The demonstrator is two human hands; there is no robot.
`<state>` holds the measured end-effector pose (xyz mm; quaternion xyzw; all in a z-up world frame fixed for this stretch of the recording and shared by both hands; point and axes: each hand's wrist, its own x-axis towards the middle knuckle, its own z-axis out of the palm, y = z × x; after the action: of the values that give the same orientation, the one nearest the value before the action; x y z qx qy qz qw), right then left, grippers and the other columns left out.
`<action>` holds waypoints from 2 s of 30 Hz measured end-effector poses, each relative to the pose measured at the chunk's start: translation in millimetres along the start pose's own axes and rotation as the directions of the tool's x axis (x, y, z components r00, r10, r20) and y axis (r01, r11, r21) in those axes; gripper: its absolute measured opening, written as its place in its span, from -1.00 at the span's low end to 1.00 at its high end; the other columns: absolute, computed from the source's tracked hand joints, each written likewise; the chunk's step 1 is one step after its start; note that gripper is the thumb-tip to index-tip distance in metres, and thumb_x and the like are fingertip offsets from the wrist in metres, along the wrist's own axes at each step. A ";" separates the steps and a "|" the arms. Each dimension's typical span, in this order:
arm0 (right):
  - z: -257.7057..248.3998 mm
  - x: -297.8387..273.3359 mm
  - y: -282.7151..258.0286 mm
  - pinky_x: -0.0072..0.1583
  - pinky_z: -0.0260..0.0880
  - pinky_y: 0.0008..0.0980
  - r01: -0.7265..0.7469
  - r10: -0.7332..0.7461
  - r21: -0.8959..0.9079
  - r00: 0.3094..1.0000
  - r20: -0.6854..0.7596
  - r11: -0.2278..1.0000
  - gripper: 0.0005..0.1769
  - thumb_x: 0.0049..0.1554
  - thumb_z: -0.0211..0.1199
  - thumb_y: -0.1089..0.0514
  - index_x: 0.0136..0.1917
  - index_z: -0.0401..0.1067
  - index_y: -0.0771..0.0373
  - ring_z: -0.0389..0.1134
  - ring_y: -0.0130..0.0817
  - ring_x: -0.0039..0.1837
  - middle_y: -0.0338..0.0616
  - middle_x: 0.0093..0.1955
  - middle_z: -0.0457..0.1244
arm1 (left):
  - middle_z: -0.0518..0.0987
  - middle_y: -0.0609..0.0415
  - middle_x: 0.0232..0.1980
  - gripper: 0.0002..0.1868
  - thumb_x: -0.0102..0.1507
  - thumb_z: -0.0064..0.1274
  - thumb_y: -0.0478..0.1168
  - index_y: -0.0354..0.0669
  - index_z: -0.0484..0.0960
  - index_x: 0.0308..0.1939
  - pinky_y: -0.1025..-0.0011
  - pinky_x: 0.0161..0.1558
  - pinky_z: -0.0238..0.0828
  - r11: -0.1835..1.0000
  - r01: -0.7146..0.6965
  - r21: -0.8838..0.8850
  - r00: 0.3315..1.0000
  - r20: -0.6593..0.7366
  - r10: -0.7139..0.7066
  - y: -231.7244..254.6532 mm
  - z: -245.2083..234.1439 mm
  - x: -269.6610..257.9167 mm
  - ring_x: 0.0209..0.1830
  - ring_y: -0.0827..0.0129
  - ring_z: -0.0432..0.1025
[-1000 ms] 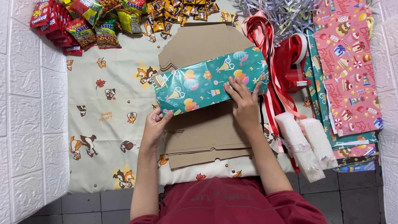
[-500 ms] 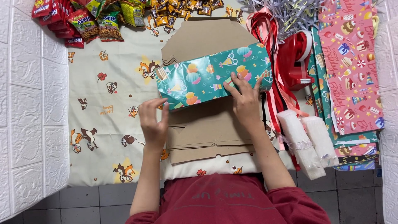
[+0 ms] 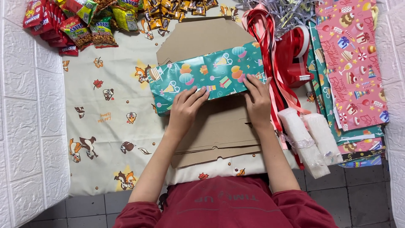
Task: Wrapping a cardboard box with patterned green wrapping paper
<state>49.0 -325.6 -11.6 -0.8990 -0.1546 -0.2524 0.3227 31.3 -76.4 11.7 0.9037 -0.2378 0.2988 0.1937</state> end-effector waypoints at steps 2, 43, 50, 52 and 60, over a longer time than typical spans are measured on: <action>5.7 -4.1 -0.7 0.48 -0.23 -0.01 -0.039 0.039 0.012 0.999 -0.025 0.999 -0.56 0.03 0.26 0.38 0.20 0.42 0.19 0.22 -0.21 0.34 -0.17 0.25 0.24 | 0.57 0.32 0.02 -0.79 0.29 -0.01 -0.16 0.16 0.61 -0.01 0.37 0.16 0.29 1.000 0.005 0.001 1.000 0.000 -0.005 1.6 -0.5 1.0 0.07 0.42 0.42; 9.0 2.4 -15.3 0.44 -0.49 0.06 -0.227 0.211 0.077 0.962 0.175 0.971 -0.69 0.12 0.18 0.29 0.10 0.44 -0.02 0.26 -0.40 0.25 -0.40 0.09 0.31 | 0.11 -0.04 0.35 -0.52 0.17 0.09 -0.16 0.49 0.50 0.15 -0.13 0.26 0.05 0.864 0.494 -0.092 0.854 0.237 -0.463 18.6 -14.1 -11.8 0.43 -0.24 -0.05; 6.0 3.3 -16.3 0.44 -0.50 0.06 -0.213 0.201 0.053 0.964 0.176 0.976 -0.69 0.12 0.19 0.27 0.11 0.45 -0.04 0.26 -0.41 0.25 -0.41 0.09 0.31 | 0.11 -0.06 0.35 -0.52 0.20 0.06 -0.19 0.47 0.50 0.16 -0.16 0.26 0.03 0.852 0.516 -0.086 0.837 0.260 -0.481 20.6 -18.1 -9.1 0.42 -0.26 -0.05; 2.7 3.6 -17.9 0.44 -0.52 0.08 -0.209 0.197 0.048 0.964 0.181 0.977 -0.69 0.12 0.19 0.26 0.11 0.45 -0.04 0.26 -0.39 0.25 -0.41 0.10 0.31 | 0.10 -0.06 0.35 -0.53 0.21 0.05 -0.20 0.46 0.49 0.16 -0.17 0.26 0.02 0.847 0.525 -0.088 0.831 0.269 -0.487 22.7 -18.5 -9.1 0.43 -0.27 -0.06; -15.3 3.1 -45.3 0.41 -0.71 0.15 -0.001 0.044 -0.250 0.985 0.166 0.968 -0.43 0.08 0.28 0.19 0.35 0.27 0.12 -0.06 -0.20 0.53 -0.16 0.46 0.07 | 0.19 0.02 0.41 -0.46 0.19 -0.02 -0.06 0.46 0.36 0.28 -0.35 0.22 -0.38 0.890 0.203 0.408 0.939 0.176 -0.294 31.8 -16.3 -11.8 0.44 -0.11 -0.10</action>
<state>26.2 -301.6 23.0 -0.9524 -0.1385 -0.1884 0.1959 -1.7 -90.5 23.1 0.9757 -0.0773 0.2042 0.0205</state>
